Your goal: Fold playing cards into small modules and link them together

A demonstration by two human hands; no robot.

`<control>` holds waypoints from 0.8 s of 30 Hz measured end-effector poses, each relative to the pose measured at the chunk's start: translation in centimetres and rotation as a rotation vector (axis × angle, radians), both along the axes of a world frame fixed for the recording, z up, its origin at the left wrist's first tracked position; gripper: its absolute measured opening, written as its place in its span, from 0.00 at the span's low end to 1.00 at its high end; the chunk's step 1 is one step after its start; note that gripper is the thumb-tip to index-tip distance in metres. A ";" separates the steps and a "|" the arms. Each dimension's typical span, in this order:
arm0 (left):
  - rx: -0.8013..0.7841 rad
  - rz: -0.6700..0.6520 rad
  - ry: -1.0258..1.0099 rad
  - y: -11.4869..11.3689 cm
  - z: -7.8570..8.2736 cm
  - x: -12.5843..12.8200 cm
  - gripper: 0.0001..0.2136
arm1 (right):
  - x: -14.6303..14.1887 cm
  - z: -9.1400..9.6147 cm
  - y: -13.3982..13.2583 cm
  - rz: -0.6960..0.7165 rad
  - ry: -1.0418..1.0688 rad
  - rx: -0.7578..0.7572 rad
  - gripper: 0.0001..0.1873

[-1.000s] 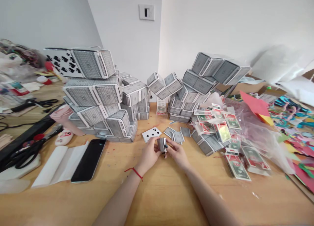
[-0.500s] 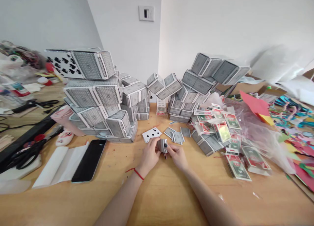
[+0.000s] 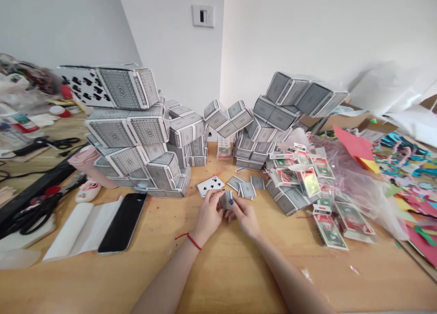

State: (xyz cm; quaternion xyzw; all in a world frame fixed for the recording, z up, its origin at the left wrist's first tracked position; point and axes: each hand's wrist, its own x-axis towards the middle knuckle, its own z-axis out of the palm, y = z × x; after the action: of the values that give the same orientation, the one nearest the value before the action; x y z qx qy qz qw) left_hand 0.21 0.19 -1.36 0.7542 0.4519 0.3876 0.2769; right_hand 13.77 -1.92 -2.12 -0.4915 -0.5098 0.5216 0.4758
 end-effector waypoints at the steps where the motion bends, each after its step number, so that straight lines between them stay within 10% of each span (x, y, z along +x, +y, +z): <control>1: 0.000 0.004 -0.002 0.1 -0.1 -0.1 0.24 | -0.1 -0.1 -0.1 0.023 -0.008 0.010 0.20; 24: -0.257 0.045 -0.200 -0.2 -0.2 0.6 0.08 | -0.1 0.2 -0.3 0.283 0.136 -0.192 0.21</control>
State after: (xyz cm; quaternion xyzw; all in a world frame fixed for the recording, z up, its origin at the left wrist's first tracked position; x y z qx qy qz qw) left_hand 0.80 -0.02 -1.60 0.6601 0.4847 0.4056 0.4061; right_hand 13.64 -2.26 -1.93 -0.4215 -0.4885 0.6616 0.3821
